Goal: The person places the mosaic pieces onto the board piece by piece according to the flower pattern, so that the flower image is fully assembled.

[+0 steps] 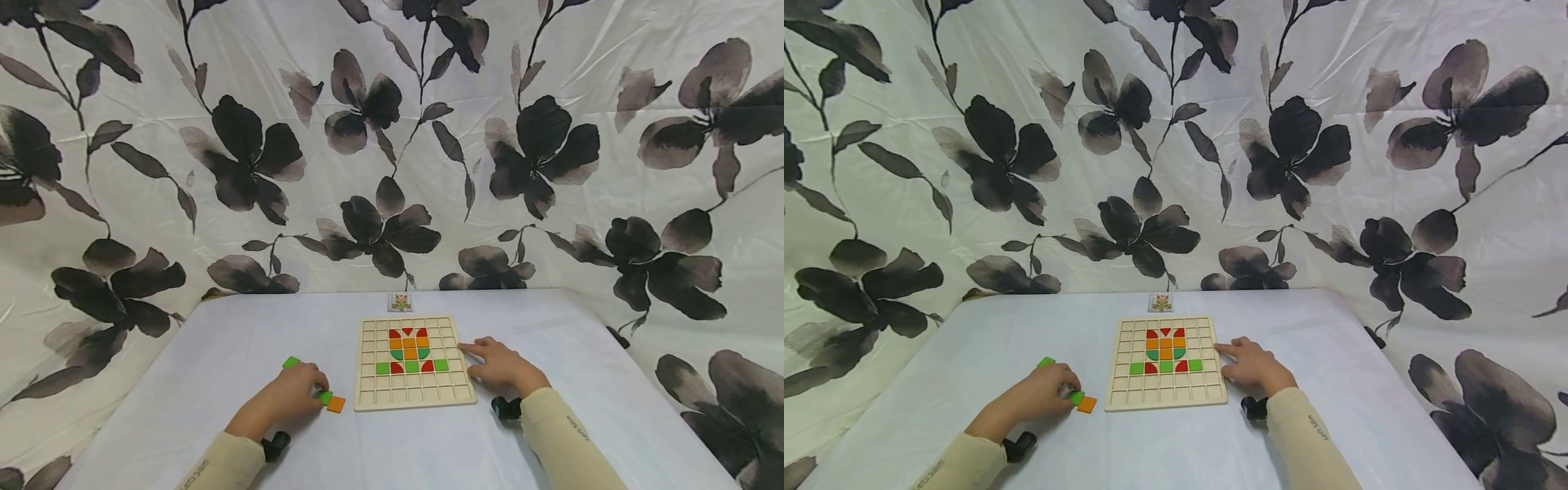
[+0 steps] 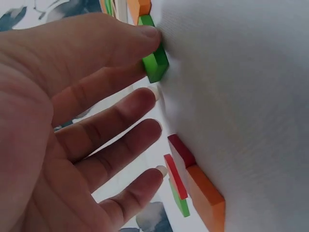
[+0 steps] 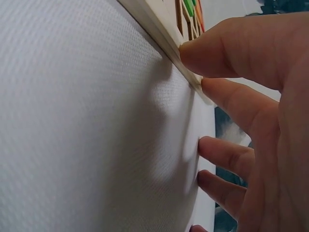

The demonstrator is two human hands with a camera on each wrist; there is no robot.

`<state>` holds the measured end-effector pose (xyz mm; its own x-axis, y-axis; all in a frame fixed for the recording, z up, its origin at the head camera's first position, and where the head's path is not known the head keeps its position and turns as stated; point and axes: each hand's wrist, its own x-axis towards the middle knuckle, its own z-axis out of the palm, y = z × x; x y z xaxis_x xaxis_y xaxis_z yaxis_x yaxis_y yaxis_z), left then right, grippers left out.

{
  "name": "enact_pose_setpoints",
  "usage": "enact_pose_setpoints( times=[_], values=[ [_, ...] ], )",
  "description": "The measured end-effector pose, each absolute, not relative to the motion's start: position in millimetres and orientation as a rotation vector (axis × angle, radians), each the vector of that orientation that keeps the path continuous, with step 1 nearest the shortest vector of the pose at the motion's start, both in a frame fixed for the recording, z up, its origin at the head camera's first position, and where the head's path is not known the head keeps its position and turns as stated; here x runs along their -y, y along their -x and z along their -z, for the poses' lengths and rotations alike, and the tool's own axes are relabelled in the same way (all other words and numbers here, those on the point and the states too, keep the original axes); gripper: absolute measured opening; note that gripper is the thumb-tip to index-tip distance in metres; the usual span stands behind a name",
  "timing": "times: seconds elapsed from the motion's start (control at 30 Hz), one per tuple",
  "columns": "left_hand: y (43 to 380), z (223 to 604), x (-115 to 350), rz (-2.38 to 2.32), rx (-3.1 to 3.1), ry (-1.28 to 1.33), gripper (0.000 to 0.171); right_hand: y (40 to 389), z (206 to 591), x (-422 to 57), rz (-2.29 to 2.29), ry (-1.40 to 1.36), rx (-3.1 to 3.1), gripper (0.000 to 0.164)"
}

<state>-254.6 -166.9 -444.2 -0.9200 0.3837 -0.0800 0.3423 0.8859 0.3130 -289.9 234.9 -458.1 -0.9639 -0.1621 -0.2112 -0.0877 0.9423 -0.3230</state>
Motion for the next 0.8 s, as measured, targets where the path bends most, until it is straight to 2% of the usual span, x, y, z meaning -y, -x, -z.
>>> enact_pose_setpoints(
  times=[0.37,0.8],
  values=[
    [261,440,149,-0.437,-2.988,-0.435,0.017,289,459,-236,0.461,0.195,-2.866,0.058],
    [271,440,93,-0.446,-3.001,-0.631,0.023,290,459,-236,0.468,0.188,-2.871,0.058]
  ],
)
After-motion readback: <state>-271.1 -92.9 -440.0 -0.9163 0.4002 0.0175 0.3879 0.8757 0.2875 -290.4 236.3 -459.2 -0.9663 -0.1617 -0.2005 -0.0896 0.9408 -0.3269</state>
